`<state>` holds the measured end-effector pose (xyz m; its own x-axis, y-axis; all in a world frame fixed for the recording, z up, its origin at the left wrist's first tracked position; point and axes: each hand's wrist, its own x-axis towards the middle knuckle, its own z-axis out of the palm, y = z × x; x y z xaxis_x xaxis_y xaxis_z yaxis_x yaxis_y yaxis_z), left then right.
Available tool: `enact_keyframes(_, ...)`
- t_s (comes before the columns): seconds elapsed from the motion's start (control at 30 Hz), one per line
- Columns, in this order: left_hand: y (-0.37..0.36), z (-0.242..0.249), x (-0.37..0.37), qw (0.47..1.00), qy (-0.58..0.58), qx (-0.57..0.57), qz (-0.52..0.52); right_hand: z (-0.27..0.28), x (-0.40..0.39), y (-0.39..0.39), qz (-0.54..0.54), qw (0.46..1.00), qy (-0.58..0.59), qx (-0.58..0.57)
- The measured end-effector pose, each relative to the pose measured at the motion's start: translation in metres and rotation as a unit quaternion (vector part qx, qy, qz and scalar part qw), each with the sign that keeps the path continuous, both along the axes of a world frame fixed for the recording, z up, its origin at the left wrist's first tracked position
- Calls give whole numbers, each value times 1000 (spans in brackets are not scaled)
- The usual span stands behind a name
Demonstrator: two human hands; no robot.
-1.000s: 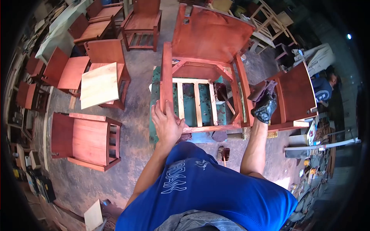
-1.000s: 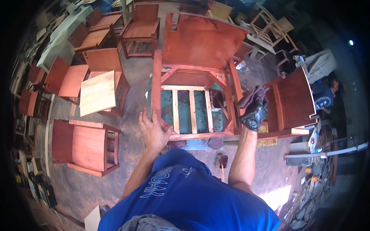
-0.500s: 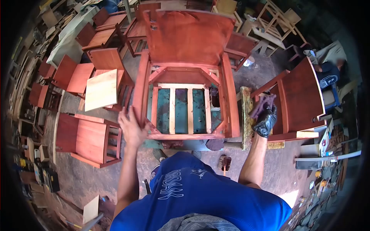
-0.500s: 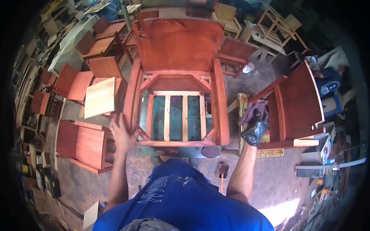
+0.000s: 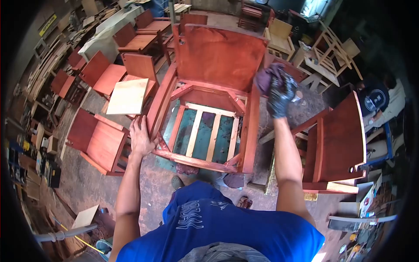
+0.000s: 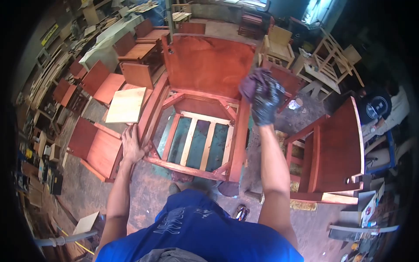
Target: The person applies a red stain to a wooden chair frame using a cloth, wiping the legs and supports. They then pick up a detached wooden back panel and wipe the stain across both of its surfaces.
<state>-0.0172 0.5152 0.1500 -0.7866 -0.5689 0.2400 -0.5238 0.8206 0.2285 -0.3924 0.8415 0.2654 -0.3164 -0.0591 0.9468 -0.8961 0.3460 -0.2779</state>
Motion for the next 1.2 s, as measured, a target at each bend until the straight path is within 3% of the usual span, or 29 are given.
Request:
enact_keyframes(0.2,-2,1,1,999,41,11,-8,-35,-100,-90,2,1000,-11,-12)
enact_keyframes(0.27,-1,9,1,999,38,37,-7,-38,-127,-114,-38,995,-22,-87)
enact_keyframes(0.3,-3,9,3,998,45,43,-14,-19,-127,-118,-142,990,20,-15)
enact_keyframes(0.33,-5,7,3,997,52,50,-21,11,-121,-130,-153,988,24,-20)
enact_keyframes(0.4,-7,11,3,996,52,66,-28,48,-98,-163,-6,997,21,-72)
enact_keyframes(0.43,-8,12,3,995,47,82,-36,42,-96,-176,-18,997,19,-71)
enact_keyframes(0.5,-10,15,3,993,42,96,-50,18,-93,-186,-102,983,109,104)
enact_keyframes(0.53,-12,16,3,992,43,109,-50,10,-92,-175,-116,982,105,107)
enact_keyframes(0.57,-13,15,4,991,46,114,-59,4,-91,-156,80,987,-136,12)
enact_keyframes(0.63,-16,14,6,989,40,127,-63,26,-93,-114,-85,976,139,144)
enact_keyframes(0.67,-15,14,2,989,32,132,-52,31,-105,-112,48,998,-5,39)
enact_keyframes(0.73,-9,17,2,991,24,124,-36,61,-111,-120,-164,975,86,124)
enact_keyframes(0.8,-8,15,-1,996,31,73,-39,73,-116,-154,6,990,-79,120)
enact_keyframes(0.87,-6,11,-1,997,22,66,-34,66,-100,-197,-48,977,52,202)
enact_keyframes(0.9,-5,12,-1,998,15,59,-33,69,-102,-190,-51,978,53,197)
enact_keyframes(0.97,-3,11,-3,998,5,56,-19,78,-103,-189,-11,978,34,206)
enact_keyframes(1.03,-3,9,-3,998,8,51,-18,95,-145,-148,-118,921,-141,345)
enact_keyframes(1.13,0,13,-5,998,33,50,-5,76,-208,-101,-102,915,-117,373)
enact_keyframes(1.2,1,16,-4,999,8,50,1,103,-141,-128,-145,922,-132,335)
